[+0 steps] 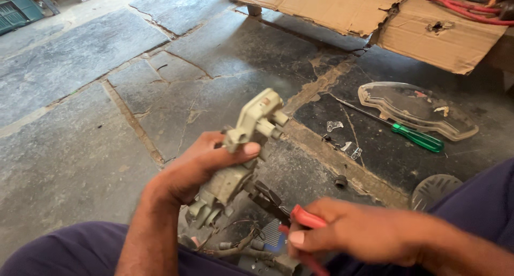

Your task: The person disassembles a vehicle instrument cluster using pliers and a screwdriver. They remove the odometer module, inspect its internal gears and wiring, and manipulate the components with their hands.

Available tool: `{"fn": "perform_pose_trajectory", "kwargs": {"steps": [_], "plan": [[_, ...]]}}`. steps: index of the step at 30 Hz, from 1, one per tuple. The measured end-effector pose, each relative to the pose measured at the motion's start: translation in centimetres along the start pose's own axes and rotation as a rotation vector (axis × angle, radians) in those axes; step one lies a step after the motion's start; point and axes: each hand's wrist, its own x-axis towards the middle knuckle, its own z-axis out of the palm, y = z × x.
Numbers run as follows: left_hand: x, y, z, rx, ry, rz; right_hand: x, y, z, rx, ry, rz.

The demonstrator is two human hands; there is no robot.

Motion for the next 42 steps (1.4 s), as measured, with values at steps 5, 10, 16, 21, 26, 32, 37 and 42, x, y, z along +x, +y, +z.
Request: {"fn": "perform_pose_trajectory", "kwargs": {"steps": [5, 10, 16, 21, 26, 32, 37, 42], "plan": [[0.6, 0.3, 0.8, 0.111, 0.132, -0.255, 1.3, 0.2, 3.1, -1.017, 0.663, -0.067], [0.8, 0.9, 0.7, -0.158, 0.173, -0.210, 1.5, 0.6, 3.1, -1.306, 1.063, -0.350], [0.6, 0.0, -0.4, -0.140, 0.227, -0.096, 1.3, 1.0, 1.2, -0.879, 0.705, -0.280], [0.4, 0.0, -0.5, -0.230, 0.117, 0.001, -0.5, 0.3, -1.3, 0.379, -0.078, 0.003], [0.1, 0.0, 0.0, -0.221, -0.018, 0.109, -1.0, -1.0, -1.1, 0.793, -0.288, 0.044], [-0.4, 0.2, -0.3, -0.181, -0.033, 0.196, -1.1, -1.5, -0.9, 0.990, -0.372, 0.064], [-0.1, -0.2, -0.7, -0.155, -0.004, 0.082, -0.5, -1.0, -0.8, 0.634, -0.218, 0.053], [0.6, 0.0, 0.1, 0.044, 0.093, -0.162, 1.5, 0.4, 2.2, -1.028, 0.489, -0.017]]}}
